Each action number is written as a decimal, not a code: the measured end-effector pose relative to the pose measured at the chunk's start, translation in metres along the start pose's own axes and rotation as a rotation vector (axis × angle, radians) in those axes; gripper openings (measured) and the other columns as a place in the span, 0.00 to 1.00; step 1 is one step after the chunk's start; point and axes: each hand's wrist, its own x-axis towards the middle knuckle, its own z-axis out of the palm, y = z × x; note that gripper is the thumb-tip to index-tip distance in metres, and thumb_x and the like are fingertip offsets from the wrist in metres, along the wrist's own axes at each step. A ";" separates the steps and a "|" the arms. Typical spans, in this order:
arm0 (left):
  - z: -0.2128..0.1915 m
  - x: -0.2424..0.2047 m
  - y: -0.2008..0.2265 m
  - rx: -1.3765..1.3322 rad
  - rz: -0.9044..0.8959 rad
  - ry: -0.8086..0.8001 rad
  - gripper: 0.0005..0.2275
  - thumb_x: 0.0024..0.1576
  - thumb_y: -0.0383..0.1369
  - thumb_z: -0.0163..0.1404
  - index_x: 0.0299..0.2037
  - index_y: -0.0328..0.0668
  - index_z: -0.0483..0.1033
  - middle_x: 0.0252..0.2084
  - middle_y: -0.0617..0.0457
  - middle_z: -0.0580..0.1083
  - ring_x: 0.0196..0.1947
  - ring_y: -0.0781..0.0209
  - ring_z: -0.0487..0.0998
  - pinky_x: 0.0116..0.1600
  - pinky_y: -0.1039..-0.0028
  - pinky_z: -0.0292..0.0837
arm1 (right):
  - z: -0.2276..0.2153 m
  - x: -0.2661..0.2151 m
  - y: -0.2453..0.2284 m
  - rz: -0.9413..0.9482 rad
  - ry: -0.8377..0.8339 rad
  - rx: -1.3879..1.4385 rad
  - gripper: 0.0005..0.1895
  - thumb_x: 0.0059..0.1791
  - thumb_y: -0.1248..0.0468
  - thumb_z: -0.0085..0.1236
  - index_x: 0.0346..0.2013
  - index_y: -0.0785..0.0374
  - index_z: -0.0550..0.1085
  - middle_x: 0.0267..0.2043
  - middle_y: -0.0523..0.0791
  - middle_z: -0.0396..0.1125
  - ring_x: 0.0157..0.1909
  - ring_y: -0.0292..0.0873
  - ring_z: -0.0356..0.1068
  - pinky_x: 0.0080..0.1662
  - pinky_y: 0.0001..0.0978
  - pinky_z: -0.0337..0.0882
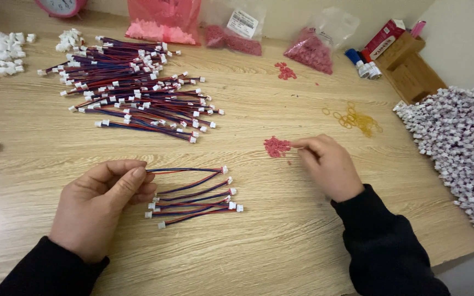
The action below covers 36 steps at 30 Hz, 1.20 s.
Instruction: Sorting and organizing small electrical wire harnesses on a wooden table
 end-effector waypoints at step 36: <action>-0.004 0.004 -0.008 -0.059 0.039 -0.042 0.06 0.55 0.23 0.51 0.41 0.28 0.75 0.33 0.38 0.78 0.31 0.52 0.79 0.42 0.68 0.79 | 0.014 -0.001 -0.024 0.263 -0.189 -0.084 0.07 0.44 0.52 0.55 0.28 0.48 0.77 0.35 0.34 0.75 0.37 0.37 0.72 0.43 0.32 0.65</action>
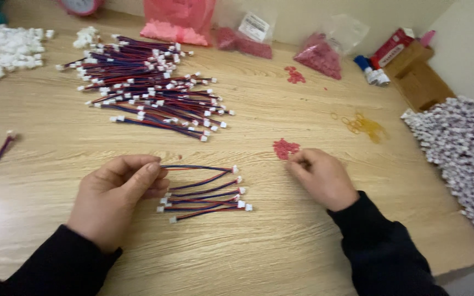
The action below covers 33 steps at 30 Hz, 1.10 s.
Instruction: Sorting and organizing small electrical wire harnesses on a wooden table
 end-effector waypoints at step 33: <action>-0.020 0.028 -0.007 -0.389 0.176 0.178 0.09 0.58 0.31 0.53 0.45 0.35 0.75 0.35 0.44 0.78 0.33 0.59 0.81 0.41 0.71 0.82 | 0.070 0.049 -0.185 -0.790 -0.099 -0.086 0.08 0.48 0.57 0.54 0.33 0.57 0.75 0.33 0.48 0.71 0.42 0.53 0.72 0.44 0.44 0.72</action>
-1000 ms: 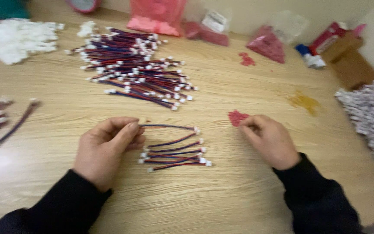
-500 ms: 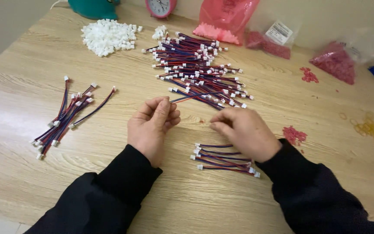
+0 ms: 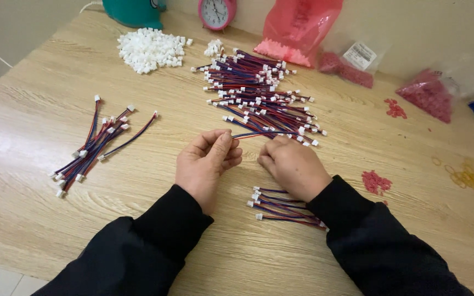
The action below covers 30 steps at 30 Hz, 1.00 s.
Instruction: Sorting and organizing small electrical wire harnesses on a wooden table
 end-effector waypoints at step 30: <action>0.028 -0.013 -0.031 0.074 -0.101 -0.087 0.07 0.54 0.27 0.54 0.41 0.34 0.76 0.29 0.43 0.76 0.28 0.58 0.78 0.38 0.73 0.78 | -0.014 -0.054 -0.011 0.323 0.278 1.642 0.06 0.48 0.75 0.53 0.39 0.71 0.73 0.33 0.49 0.69 0.34 0.42 0.71 0.40 0.25 0.70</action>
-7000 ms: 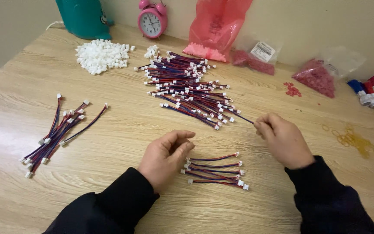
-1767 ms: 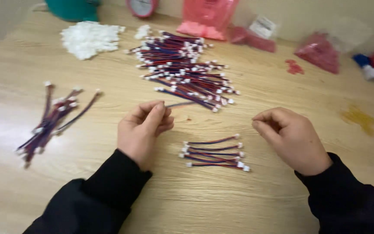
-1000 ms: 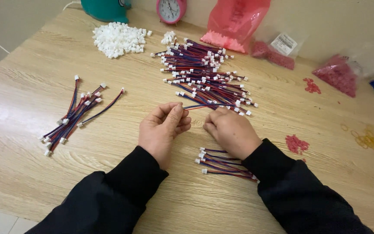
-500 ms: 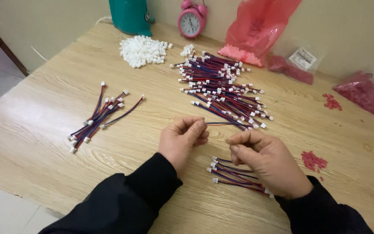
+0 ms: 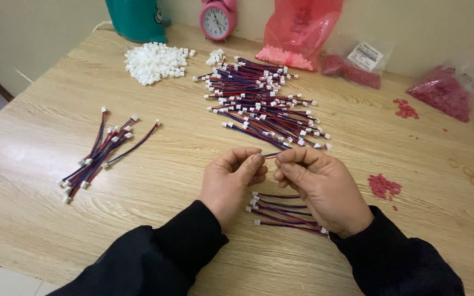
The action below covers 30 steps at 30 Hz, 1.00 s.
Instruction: Sorting and organizing small electrical wire harnesses on a wooden table
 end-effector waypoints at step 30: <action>-0.003 -0.008 -0.002 -0.106 0.016 -0.058 0.10 0.51 0.23 0.56 0.42 0.36 0.73 0.29 0.44 0.76 0.28 0.59 0.78 0.37 0.72 0.76 | 0.031 -0.014 -0.025 -0.704 0.022 -1.054 0.04 0.46 0.69 0.61 0.36 0.62 0.79 0.34 0.43 0.72 0.34 0.36 0.69 0.37 0.24 0.67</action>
